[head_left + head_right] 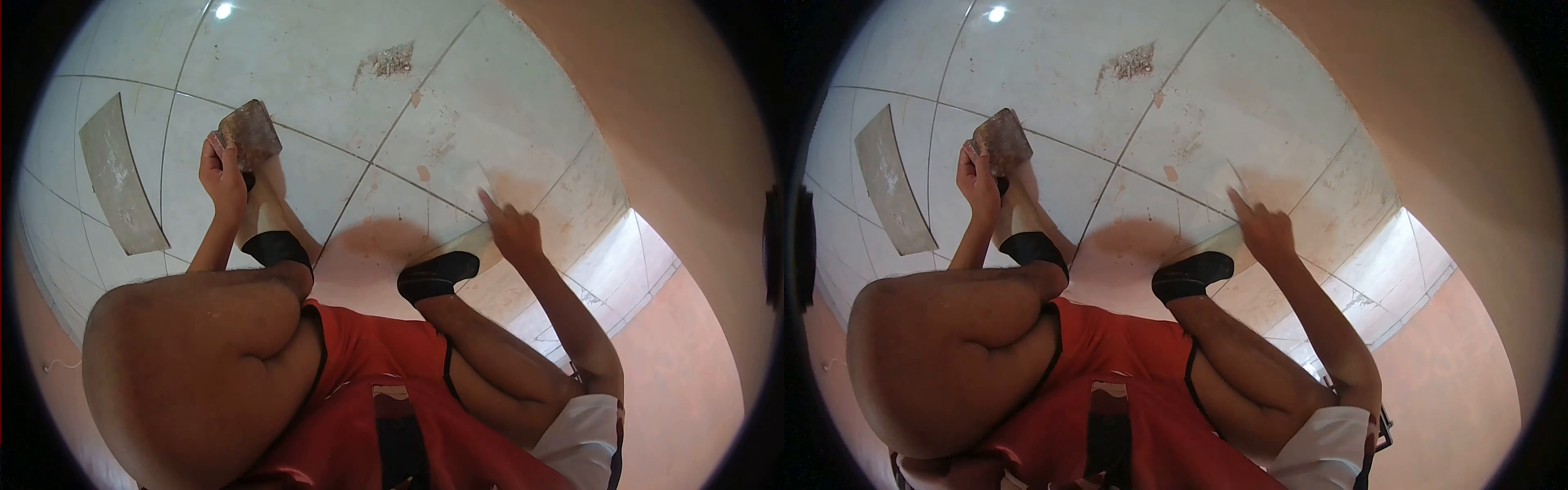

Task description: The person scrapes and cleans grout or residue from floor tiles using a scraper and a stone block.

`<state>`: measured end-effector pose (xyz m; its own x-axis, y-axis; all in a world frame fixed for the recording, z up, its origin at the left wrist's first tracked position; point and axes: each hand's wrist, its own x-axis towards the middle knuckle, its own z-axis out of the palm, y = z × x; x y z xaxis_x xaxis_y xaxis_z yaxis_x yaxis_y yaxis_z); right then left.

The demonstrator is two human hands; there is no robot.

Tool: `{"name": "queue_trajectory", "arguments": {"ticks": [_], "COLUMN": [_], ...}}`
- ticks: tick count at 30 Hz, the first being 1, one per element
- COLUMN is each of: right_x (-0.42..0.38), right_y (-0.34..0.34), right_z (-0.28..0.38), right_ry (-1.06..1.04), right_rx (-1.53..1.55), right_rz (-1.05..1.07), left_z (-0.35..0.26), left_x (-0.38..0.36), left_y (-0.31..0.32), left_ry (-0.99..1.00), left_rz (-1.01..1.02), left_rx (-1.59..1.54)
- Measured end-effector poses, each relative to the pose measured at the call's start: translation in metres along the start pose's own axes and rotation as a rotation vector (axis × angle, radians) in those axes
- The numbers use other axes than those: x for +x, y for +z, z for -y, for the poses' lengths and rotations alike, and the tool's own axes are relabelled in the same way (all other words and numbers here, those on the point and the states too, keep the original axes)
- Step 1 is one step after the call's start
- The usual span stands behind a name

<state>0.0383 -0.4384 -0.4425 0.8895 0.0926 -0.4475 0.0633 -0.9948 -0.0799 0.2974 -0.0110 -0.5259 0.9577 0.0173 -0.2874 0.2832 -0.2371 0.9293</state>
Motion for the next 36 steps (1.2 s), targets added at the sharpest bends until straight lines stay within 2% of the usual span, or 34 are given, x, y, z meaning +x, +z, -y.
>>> {"name": "queue_trajectory", "arguments": {"ticks": [2,5,9,11,12,14,17,22,24,28,30,33,36], "right_x": [0.056,0.08,0.038,0.028,0.03,0.062,0.117,0.082,0.064,0.09,0.122,0.15,0.125], "right_y": [-0.016,-0.035,-0.045,-0.04,-0.032,-0.03,-0.05,-0.068,-0.064,-0.054,-0.056,-0.068,-0.078], "right_z": [0.026,0.039,0.024,0.025,0.022,0.027,0.042,0.019,0.003,-0.01,0.004,0.025,0.024], "right_ry": [0.0,0.052,-0.007,0.106,0.103,0.039,0.109,0.045,0.108,0.069,-0.045,-0.026,-0.042], "right_rx": [-0.001,0.06,-0.027,0.002,0.002,0.017,0.094,0.09,-0.037,0.006,-0.036,0.007,-0.007], "right_rz": [-0.119,-0.058,-0.079,0.102,0.105,-0.077,0.006,-0.018,0.074,0.03,-0.127,-0.094,-0.04], "left_z": [0.001,-0.004,-0.004,-0.003,0.0,0.001,-0.001,-0.002,0.002,0.004,-0.001,0.001,0.004], "left_x": [-0.001,0.0,0.0,-0.002,-0.002,0.0,-0.001,0.0,0.001,0.0,-0.001,0.0,0.0], "left_y": [0.0,0.003,0.005,0.002,0.001,0.002,0.0,0.005,0.0,-0.002,0.001,0.001,-0.003], "left_ry": [0.004,0.024,-0.003,0.006,0.0,-0.004,0.04,0.027,0.032,0.042,0.039,0.035,0.039], "left_rz": [0.013,-0.002,0.005,-0.004,0.002,0.008,0.02,0.011,0.009,0.044,0.037,0.034,0.034], "left_rx": [0.055,0.0,-0.051,-0.063,-0.068,-0.071,-0.054,-0.098,-0.068,-0.028,-0.042,-0.051,-0.02]}}
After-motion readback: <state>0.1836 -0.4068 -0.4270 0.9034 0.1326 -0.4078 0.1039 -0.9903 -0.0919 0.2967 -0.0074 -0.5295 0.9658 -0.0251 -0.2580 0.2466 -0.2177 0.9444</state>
